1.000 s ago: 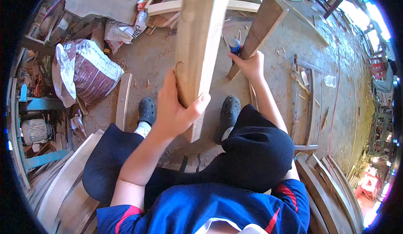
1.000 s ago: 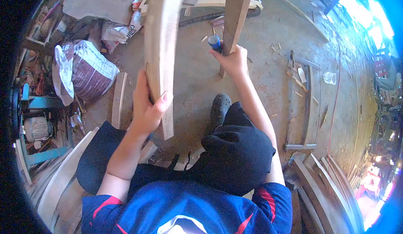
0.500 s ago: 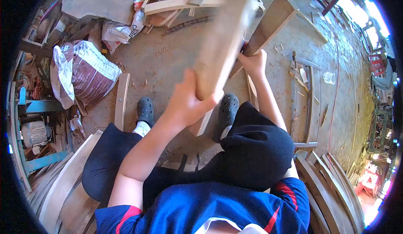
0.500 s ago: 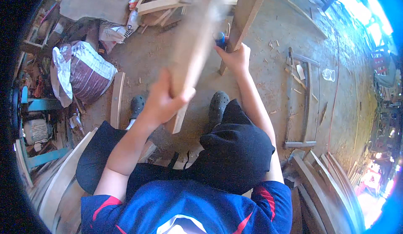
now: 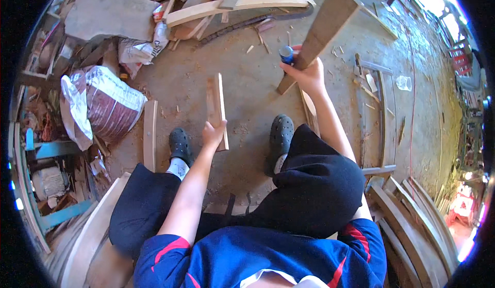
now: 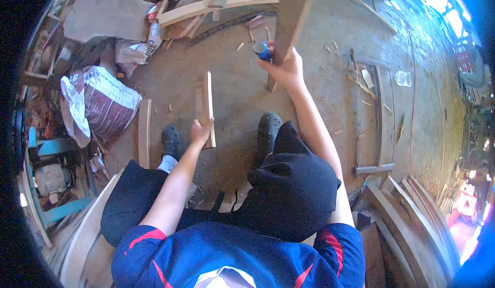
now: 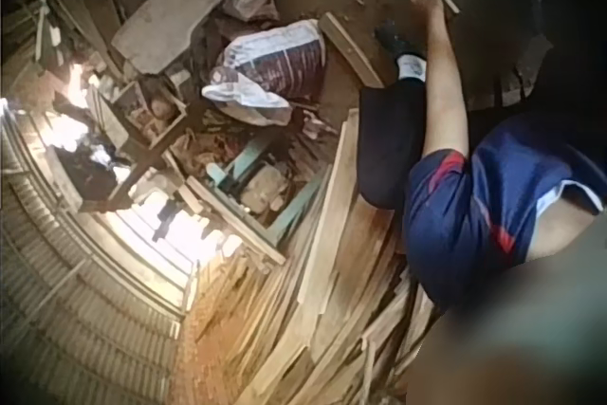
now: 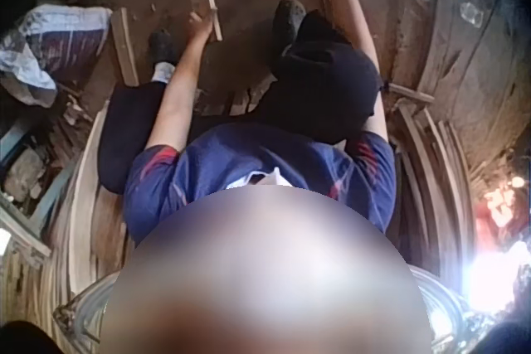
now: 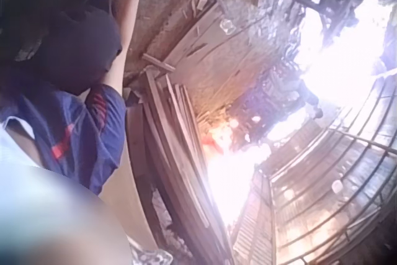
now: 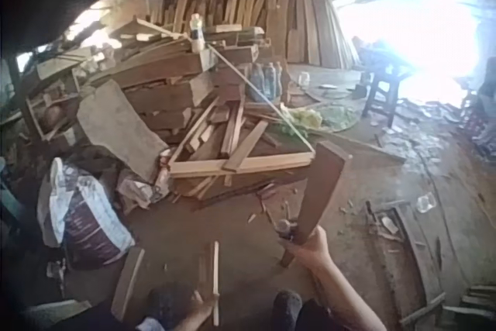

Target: Shaving thin strips from a piece of wood using a manual blade.

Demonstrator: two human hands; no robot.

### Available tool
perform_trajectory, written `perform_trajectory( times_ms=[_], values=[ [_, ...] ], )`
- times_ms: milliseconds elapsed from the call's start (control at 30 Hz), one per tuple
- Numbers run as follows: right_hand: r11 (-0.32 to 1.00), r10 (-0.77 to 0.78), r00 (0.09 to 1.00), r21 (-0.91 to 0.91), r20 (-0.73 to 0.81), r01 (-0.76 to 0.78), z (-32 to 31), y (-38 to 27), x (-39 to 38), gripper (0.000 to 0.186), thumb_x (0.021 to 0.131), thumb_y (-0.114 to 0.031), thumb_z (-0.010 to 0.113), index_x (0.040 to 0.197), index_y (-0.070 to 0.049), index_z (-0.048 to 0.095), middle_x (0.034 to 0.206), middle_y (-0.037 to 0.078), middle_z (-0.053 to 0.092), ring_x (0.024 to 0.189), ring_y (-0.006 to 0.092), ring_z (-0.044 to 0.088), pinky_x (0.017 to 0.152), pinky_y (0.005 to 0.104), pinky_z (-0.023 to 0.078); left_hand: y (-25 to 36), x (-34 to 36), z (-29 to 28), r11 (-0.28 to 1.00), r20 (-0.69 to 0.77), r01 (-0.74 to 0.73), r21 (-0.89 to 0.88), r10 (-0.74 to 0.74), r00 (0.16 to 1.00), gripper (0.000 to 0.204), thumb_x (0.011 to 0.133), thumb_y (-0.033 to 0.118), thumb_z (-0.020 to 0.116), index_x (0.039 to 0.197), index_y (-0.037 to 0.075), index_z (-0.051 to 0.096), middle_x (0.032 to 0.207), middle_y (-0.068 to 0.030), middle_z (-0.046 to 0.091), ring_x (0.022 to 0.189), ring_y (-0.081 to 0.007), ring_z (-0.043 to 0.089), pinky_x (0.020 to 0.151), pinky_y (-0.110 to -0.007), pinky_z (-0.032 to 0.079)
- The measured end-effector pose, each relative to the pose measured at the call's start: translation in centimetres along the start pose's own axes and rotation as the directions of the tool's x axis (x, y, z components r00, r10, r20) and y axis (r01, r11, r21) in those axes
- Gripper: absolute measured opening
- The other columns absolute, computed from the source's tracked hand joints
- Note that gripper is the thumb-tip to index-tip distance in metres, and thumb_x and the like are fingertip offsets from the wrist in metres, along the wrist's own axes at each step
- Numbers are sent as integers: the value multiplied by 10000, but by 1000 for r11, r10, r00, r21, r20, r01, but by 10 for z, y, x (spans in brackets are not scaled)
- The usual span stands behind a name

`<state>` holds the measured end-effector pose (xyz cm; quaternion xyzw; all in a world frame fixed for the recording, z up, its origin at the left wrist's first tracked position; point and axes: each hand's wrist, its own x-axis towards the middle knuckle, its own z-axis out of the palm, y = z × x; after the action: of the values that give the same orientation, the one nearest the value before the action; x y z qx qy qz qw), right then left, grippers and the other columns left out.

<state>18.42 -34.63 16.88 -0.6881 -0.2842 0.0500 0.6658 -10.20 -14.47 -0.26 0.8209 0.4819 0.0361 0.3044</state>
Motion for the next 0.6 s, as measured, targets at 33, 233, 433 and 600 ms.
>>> perform_trajectory(
  times_ms=[33,233,433,600],
  values=[
    [1000,17,1000,-12,-4,-17,0,1,0,541,710,-47,851,1171,-6,572,927,42,699,815,110,659,712,281,544,-10,1,10,999,53,34,23,-35,998,833,705,592,741,1122,-90,512,1071,-330,613,1015,-469,616,876,-509,494],
    [998,41,999,-53,18,-40,-7,-3,-5,571,698,-40,854,1175,-43,540,926,50,693,825,114,652,714,289,544,71,25,1,946,317,-105,308,2,948,979,668,381,836,1423,-2,345,1377,-306,404,1245,-438,468,1045,-513,405],
    [996,79,992,23,97,-82,-11,-2,-6,643,698,-26,842,1246,-39,505,1058,65,672,925,138,643,784,311,539,250,7,-54,347,-238,-802,-487,830,504,580,925,312,619,1396,24,441,1330,-219,525,1259,-358,490,1058,-421,382],
    [946,-16,982,320,189,-46,-20,-26,-9,446,794,-139,767,1156,-2,545,1112,87,628,1061,147,588,915,311,470,304,-12,-63,186,-272,-869,-458,902,336,277,1014,192,507,1225,13,525,1079,-145,604,996,-227,609,898,-341,468]
  ],
)
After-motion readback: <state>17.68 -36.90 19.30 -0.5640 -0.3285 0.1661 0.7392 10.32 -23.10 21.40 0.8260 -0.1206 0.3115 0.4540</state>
